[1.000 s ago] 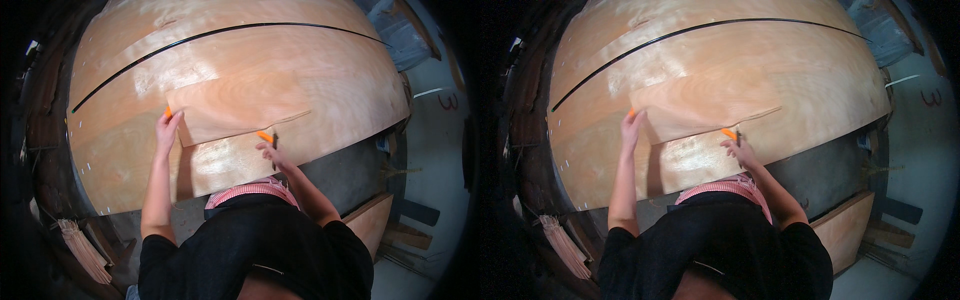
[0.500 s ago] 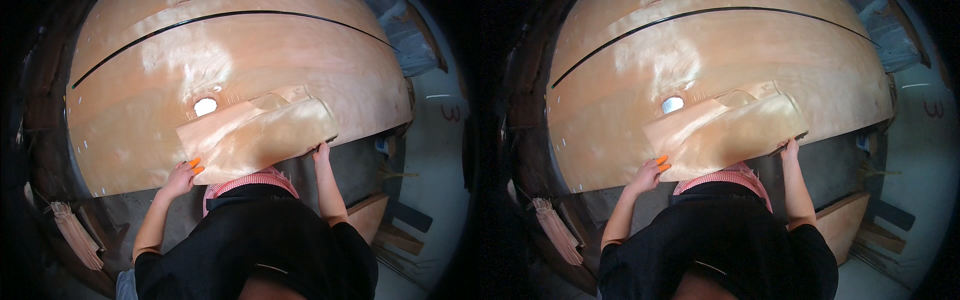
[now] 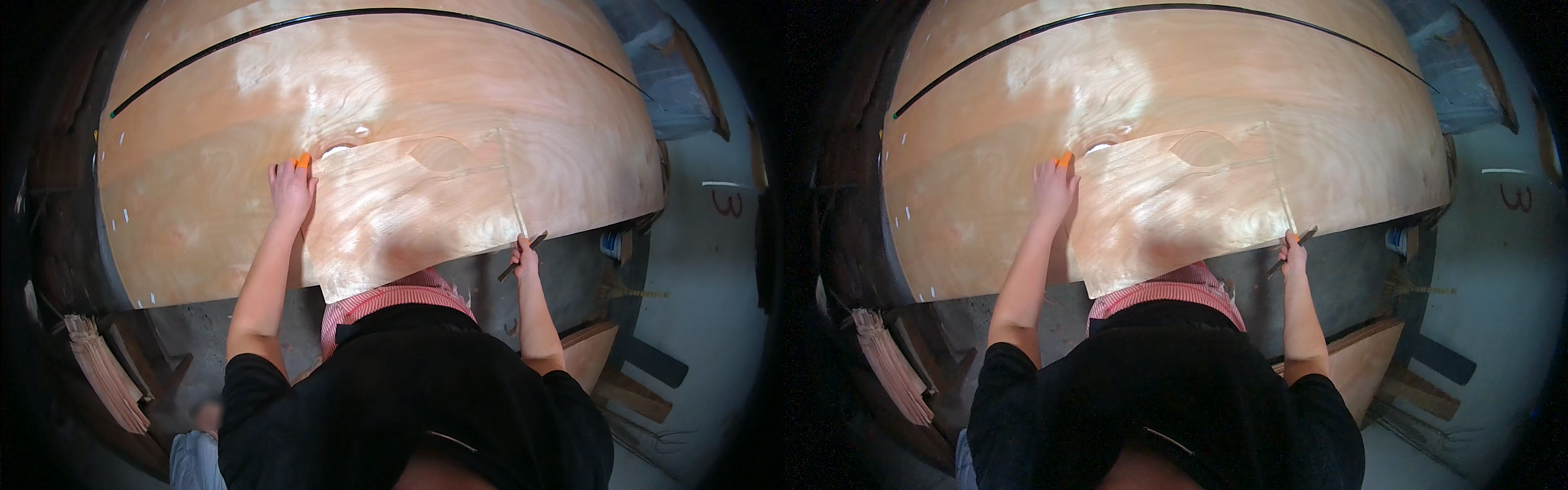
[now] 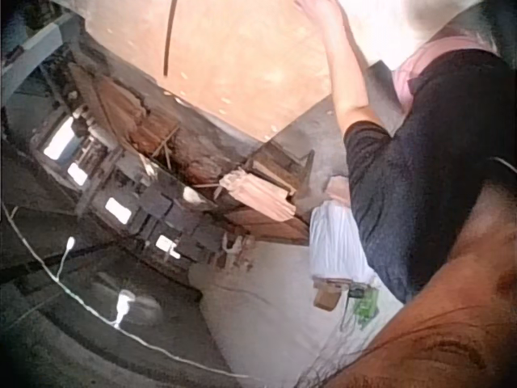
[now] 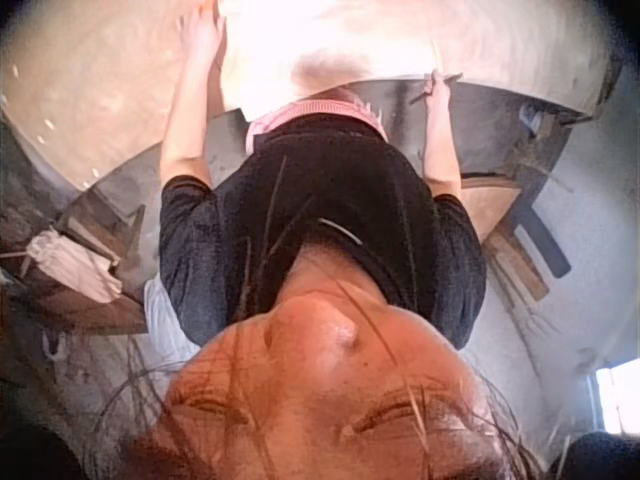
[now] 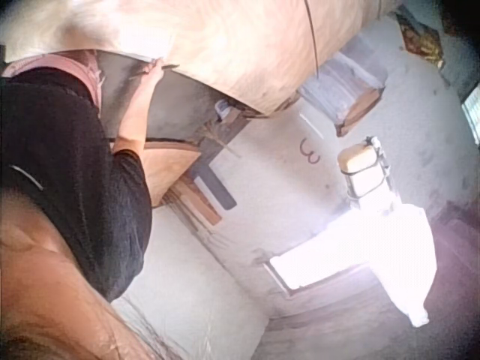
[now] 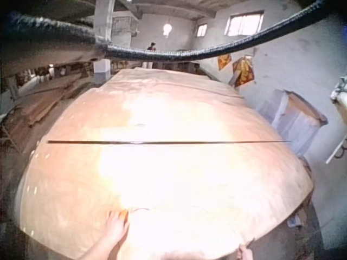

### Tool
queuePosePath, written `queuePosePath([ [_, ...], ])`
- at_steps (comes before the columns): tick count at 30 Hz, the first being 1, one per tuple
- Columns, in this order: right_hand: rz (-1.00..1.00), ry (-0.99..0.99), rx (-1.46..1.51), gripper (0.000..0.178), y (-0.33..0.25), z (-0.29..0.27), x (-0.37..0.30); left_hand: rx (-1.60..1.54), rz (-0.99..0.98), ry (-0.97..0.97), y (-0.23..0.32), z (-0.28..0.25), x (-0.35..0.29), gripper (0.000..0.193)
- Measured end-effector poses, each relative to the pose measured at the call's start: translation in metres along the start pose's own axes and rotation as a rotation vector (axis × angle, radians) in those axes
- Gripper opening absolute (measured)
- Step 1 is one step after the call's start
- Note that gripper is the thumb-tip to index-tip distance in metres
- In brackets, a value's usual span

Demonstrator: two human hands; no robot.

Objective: The person uses a utility knife to cut thin wood veneer sheets on a large curved workbench. They repeatedly place a veneer sheet on the surface, cut it into smaller pieces, and then stack the cut pieces aside. The person also lifts and repositions larger veneer sheets on the workbench during the process.

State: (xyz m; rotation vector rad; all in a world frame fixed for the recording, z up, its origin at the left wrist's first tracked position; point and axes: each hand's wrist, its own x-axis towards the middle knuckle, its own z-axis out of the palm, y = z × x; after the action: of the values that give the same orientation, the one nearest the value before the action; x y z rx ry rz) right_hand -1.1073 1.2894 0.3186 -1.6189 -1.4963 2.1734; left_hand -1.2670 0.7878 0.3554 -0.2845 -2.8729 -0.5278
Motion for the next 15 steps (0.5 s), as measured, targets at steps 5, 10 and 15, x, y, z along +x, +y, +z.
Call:
queuePosePath([
  [5, -0.012, 0.128, -0.162, 0.017, 0.019, -0.008, 0.010, -0.006, 0.117, -0.024, 0.011, -0.010, -0.020, 0.011],
  [10, 0.000, 0.192, -0.200, 0.020, 0.040, -0.020, 0.000, -0.143, 0.158, 0.118, 0.015, -0.024, -0.044, 0.010],
  [15, -0.051, 0.191, -0.163, 0.021, 0.040, 0.000, -0.005, -0.052, 0.038, 0.195, 0.000, -0.015, 0.003, 0.011],
])
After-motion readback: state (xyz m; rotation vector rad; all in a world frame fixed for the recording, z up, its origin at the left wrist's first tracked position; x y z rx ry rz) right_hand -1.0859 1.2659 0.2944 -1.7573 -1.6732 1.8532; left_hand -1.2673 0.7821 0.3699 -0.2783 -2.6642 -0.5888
